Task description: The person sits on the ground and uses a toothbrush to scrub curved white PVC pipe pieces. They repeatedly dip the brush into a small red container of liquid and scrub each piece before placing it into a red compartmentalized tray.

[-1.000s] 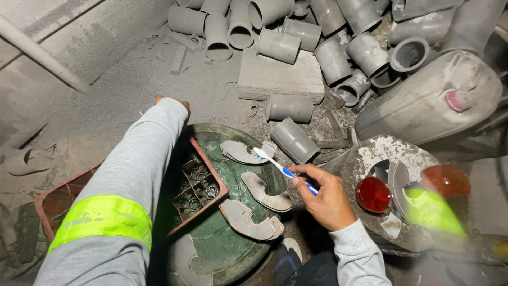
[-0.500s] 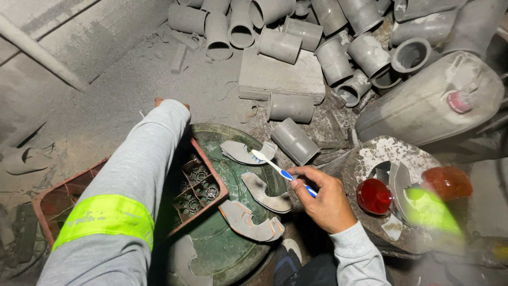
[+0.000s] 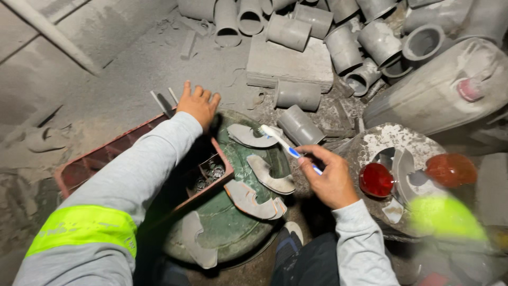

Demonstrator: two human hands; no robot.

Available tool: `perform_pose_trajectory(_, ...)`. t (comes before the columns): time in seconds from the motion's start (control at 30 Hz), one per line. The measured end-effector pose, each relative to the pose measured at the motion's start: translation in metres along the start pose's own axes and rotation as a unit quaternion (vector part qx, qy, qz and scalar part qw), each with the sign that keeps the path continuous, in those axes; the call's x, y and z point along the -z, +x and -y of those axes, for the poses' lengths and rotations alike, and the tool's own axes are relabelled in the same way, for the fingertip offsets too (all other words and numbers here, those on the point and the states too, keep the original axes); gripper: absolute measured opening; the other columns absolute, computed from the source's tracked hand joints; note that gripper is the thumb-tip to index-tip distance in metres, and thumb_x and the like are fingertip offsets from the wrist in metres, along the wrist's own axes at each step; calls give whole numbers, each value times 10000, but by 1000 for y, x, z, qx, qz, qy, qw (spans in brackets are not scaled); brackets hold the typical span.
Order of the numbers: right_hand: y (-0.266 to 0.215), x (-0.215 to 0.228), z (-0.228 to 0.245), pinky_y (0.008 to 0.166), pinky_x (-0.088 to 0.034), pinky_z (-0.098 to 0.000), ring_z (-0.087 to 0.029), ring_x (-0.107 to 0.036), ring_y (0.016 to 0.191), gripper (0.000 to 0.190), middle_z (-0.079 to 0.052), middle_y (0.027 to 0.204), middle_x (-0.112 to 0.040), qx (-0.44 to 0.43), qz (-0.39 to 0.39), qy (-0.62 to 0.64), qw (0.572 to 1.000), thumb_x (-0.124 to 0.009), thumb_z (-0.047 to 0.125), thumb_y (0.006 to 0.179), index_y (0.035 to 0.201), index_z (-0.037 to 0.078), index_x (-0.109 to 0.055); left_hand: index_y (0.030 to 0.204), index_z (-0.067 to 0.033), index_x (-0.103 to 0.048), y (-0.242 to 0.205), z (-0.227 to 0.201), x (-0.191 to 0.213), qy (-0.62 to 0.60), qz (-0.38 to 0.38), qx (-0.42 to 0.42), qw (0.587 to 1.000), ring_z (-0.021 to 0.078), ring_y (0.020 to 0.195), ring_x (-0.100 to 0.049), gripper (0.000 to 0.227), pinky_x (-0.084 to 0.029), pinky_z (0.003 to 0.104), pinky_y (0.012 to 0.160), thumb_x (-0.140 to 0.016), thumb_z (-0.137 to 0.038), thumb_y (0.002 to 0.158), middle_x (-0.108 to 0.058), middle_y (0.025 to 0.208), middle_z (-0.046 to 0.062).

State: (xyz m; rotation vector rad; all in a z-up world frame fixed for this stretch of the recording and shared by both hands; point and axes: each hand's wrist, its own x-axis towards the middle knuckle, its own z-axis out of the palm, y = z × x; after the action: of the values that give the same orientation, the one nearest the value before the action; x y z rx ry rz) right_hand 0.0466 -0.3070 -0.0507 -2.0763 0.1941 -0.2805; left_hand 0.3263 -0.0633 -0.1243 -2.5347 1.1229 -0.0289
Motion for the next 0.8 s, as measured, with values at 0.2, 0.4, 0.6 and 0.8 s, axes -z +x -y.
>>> perform_pose_trajectory(0.2, -5, 8, -6, 594, -441, -236, -48, -519, 668, 222, 32, 750, -619, -67, -11, 21, 998, -688, 128, 954, 1159, 71, -752, 1146, -58, -597, -98, -31, 35, -252, -148, -52, 955, 387, 1073, -605, 491, -501, 530, 905, -783, -194, 712, -628, 1090, 155)
perform_pose_trajectory(0.4, -24, 18, -7, 599, -448, -224, -34, -533, 669, 200, 57, 749, -626, -28, -62, 13, 998, -681, 116, 964, 1141, 48, -744, 1142, -48, -648, -272, -129, -33, -171, 87, -173, 966, 329, 1130, -574, 299, -507, 480, 913, -606, -135, 859, -624, 1180, 126)
perform_pose_trajectory(0.6, -42, 25, -6, 584, -405, -202, -9, -489, 658, 188, 76, 756, -615, -13, -95, 30, 995, -689, 107, 957, 1123, 55, -759, 1089, -41, -671, -327, -142, -95, -117, 5, -250, 961, 338, 1260, -472, 287, -368, 550, 1058, -554, -182, 868, -575, 1271, 172)
perform_pose_trajectory(0.8, -50, 22, -7, 558, -402, -211, -20, -490, 625, 208, 74, 720, -614, -47, -102, 37, 993, -688, 118, 940, 1127, 70, -766, 1123, -41, -661, -317, -139, -89, -168, 44, -241, 955, 324, 1252, -474, 309, -339, 489, 1086, -551, -125, 846, -607, 1208, 122)
